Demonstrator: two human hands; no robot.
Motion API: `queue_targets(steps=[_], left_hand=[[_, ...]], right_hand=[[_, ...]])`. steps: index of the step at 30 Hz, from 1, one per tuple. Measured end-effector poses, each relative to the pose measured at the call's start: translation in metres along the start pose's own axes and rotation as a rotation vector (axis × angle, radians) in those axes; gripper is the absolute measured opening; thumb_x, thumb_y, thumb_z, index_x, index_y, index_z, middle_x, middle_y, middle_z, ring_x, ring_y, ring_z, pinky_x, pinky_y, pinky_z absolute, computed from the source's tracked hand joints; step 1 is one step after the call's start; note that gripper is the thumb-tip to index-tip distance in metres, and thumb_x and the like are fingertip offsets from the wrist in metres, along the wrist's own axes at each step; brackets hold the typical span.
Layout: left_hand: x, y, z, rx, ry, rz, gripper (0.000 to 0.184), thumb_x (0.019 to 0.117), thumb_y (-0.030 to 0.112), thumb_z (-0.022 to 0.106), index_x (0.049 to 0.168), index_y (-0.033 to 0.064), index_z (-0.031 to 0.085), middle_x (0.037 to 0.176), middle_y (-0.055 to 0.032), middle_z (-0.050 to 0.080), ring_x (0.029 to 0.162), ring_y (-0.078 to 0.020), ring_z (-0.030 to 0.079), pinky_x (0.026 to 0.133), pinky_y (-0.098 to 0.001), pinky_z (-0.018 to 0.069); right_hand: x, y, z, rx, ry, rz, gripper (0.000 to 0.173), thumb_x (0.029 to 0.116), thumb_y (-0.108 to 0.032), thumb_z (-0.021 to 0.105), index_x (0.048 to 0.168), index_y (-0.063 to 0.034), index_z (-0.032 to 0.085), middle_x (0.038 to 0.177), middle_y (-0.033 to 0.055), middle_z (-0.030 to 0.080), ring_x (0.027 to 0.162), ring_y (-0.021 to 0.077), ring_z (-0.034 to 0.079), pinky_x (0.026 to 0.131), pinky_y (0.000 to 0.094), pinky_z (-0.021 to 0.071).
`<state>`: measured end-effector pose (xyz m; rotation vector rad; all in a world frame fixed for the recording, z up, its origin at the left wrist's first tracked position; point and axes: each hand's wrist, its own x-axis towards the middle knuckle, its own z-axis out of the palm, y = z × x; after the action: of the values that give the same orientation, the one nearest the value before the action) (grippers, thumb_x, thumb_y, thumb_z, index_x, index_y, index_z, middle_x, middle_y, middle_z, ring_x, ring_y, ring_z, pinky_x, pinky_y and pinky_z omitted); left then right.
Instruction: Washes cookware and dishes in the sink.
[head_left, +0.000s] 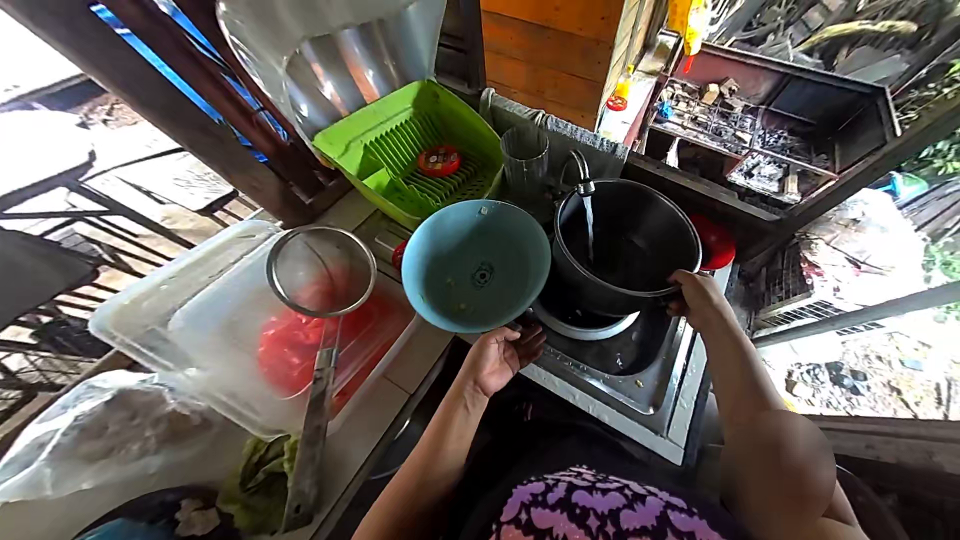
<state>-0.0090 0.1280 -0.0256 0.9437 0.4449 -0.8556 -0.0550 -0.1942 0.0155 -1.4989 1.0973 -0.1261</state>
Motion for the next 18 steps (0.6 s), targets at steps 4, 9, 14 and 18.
queue_targets(steps=[4,9,14,18], left_hand=[[-0.002,0.002,0.014,0.039,-0.080,-0.024,0.040,0.1073,0.012,0.032,0.145,-0.0020,0.038,0.126,-0.0209,0.066,0.107,-0.0276,0.071,0.092,-0.0400,0.0580],[0.007,0.001,0.033,0.120,-0.146,-0.045,0.044,0.1067,0.011,0.032,0.150,0.0008,0.032,0.128,-0.0203,0.065,0.108,-0.0265,0.070,0.093,-0.0392,0.0571],[0.011,-0.001,0.046,0.123,-0.160,-0.074,0.042,0.1058,0.010,0.034,0.147,0.0023,0.036,0.123,-0.0191,0.066,0.104,-0.0258,0.071,0.090,-0.0393,0.0577],[0.011,0.000,0.052,0.132,-0.176,-0.073,0.043,0.1061,0.011,0.032,0.149,0.0020,0.034,0.124,-0.0199,0.065,0.105,-0.0262,0.070,0.092,-0.0398,0.0571]], right_hand=[[0.000,-0.005,-0.001,-0.035,0.001,-0.006,0.012,0.1020,-0.013,0.053,0.109,-0.0034,0.055,0.068,0.0048,0.054,0.044,0.0107,0.048,0.043,0.0254,0.0469],[0.000,0.003,0.003,-0.027,0.009,-0.001,0.014,0.1010,-0.012,0.052,0.113,-0.0038,0.053,0.069,0.0053,0.054,0.045,0.0116,0.049,0.043,0.0263,0.0472],[0.000,0.006,0.005,0.006,0.001,0.004,0.017,0.1008,-0.011,0.052,0.116,-0.0042,0.052,0.069,0.0056,0.055,0.044,0.0116,0.050,0.041,0.0259,0.0467],[-0.001,0.004,0.004,0.004,-0.005,0.006,0.020,0.1011,-0.011,0.052,0.120,-0.0049,0.051,0.070,0.0060,0.054,0.044,0.0115,0.050,0.041,0.0256,0.0464]])
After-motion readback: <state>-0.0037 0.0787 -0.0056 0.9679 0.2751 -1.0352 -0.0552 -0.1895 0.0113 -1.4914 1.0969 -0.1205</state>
